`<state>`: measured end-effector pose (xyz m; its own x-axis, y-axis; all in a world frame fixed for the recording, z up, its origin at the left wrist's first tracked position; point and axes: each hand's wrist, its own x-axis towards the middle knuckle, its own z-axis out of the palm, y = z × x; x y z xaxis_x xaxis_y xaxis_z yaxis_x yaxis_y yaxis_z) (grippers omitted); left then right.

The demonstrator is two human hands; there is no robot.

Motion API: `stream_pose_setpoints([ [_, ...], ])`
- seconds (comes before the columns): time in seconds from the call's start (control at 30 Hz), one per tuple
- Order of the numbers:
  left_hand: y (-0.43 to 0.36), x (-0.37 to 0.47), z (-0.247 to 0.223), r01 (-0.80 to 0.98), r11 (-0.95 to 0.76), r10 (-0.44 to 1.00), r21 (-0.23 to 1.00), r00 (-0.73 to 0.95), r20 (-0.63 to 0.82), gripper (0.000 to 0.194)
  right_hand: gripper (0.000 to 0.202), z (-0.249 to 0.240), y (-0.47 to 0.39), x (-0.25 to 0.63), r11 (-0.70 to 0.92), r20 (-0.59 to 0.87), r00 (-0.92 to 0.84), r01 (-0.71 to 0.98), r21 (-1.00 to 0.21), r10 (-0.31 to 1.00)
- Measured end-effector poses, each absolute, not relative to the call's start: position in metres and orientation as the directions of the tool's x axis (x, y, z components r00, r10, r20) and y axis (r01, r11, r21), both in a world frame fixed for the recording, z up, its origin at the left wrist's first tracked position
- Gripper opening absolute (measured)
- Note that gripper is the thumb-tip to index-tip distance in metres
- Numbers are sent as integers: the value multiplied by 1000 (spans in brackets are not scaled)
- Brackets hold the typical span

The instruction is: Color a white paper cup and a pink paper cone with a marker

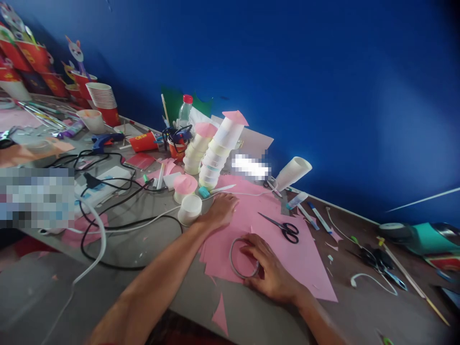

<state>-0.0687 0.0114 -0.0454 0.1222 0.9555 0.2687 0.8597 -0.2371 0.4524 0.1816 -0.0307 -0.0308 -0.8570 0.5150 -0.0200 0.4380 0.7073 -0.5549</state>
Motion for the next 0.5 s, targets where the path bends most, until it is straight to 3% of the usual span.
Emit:
stream_pose_setpoints([
  [0.5,12,-69,-46,859,-234,958,456,124,258,22,67,-28,-28,181,689,-41,-862,432,-582,506],
])
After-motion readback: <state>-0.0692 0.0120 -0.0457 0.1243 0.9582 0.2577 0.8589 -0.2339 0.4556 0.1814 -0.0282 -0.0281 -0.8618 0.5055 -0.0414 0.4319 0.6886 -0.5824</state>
